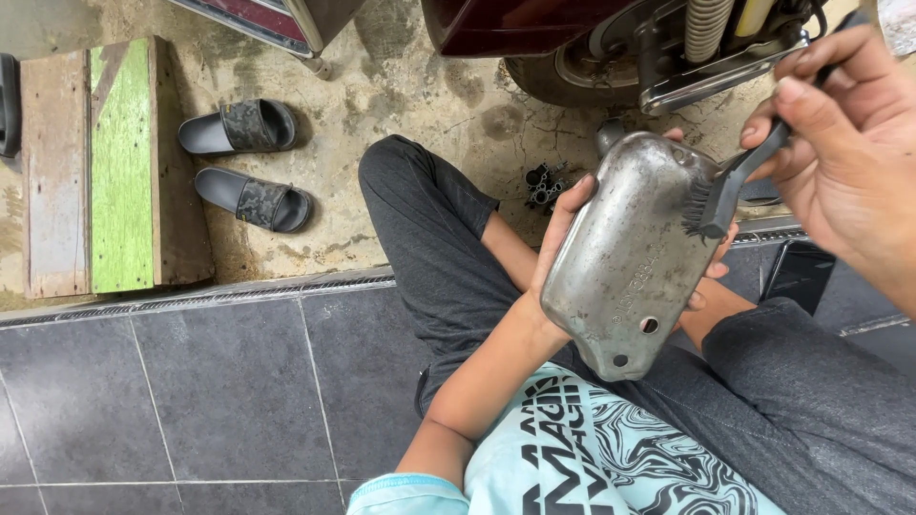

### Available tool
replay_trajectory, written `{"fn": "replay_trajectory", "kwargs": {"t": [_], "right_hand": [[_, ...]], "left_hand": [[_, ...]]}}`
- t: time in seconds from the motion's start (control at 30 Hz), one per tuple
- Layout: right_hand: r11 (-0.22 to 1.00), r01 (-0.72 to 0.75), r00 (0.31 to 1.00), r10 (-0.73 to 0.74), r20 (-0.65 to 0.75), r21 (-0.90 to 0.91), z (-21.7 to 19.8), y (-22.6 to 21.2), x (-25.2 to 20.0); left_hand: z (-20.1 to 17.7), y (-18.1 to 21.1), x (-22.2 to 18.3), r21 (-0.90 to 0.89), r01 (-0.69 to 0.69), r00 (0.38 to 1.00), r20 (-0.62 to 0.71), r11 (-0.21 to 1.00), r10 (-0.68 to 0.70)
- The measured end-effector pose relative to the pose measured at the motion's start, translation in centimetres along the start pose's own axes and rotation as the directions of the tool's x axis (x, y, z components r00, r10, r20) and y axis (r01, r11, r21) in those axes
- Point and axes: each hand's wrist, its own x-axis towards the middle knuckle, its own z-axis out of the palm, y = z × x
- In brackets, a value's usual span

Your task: Cleaning the interior surface of a motorcycle exhaust shield using a small brush to remove dirt and soot.

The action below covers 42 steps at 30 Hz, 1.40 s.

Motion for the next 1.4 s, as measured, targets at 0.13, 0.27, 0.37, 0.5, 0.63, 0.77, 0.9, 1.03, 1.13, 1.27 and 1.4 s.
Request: {"fn": "replay_trajectory", "kwargs": {"t": [0.13,0.27,0.37,0.5,0.63,0.77,0.9,1.03,1.13,1.27,1.4], "right_hand": [[0.674,-0.364,0.905,0.419,0.074,0.643,1.6,0.3,-1.3],[0.542,-0.417,0.846,0.526,0.092,0.73,1.9,2.1,-3.6],[0.538,-0.373,0.858,0.511,0.06,0.756,2.0,2.3,-5.1],[0.597,-0.318,0.872,0.488,-0.019,0.737,2.9,1.5,-6.2],[0.642,-0.392,0.806,0.585,-0.09,0.659,3.1,0.5,-7.4],[0.557,-0.362,0.827,0.562,-0.019,0.748,3.0,-0.8,-7.1],[0.402,-0.386,0.833,0.538,0.128,0.83,3.3,-0.7,-6.6],[0.264,-0.392,0.841,0.492,0.226,0.881,2.9,-0.3,-6.2],[0.24,-0.355,0.831,0.523,0.188,0.903,2.0,1.3,-6.2],[0.333,-0.33,0.861,0.491,0.137,0.883,1.3,0.5,-6.0],[0.72,-0.225,0.951,0.308,-0.011,0.657,0.5,0.6,-6.6]], "left_hand": [[-4.6,-0.6,0.5,-0.237,-0.024,0.972,0.221,0.971,0.078],[-6.2,-0.7,0.1,-0.411,0.009,0.916,0.368,0.911,0.158],[-5.4,0.4,-1.4,-0.362,-0.079,0.938,0.289,0.929,0.193],[-6.5,1.0,-1.8,-0.374,-0.025,0.967,0.225,0.927,0.117],[-6.8,0.0,-1.9,-0.406,-0.002,0.979,0.188,0.914,0.085],[-6.3,-1.0,-1.6,-0.434,0.004,0.976,0.199,0.901,0.091],[-5.6,-1.3,-0.6,-0.472,0.015,0.971,0.219,0.882,0.101],[-5.0,-1.4,-0.2,-0.509,0.015,0.97,0.216,0.861,0.111],[-4.4,-0.5,0.5,-0.516,0.021,0.969,0.223,0.856,0.11],[-3.1,-0.1,1.1,-0.527,0.058,0.971,0.227,0.848,0.075],[-0.5,0.5,1.3,-0.46,0.03,0.96,0.26,0.888,0.103]]}}
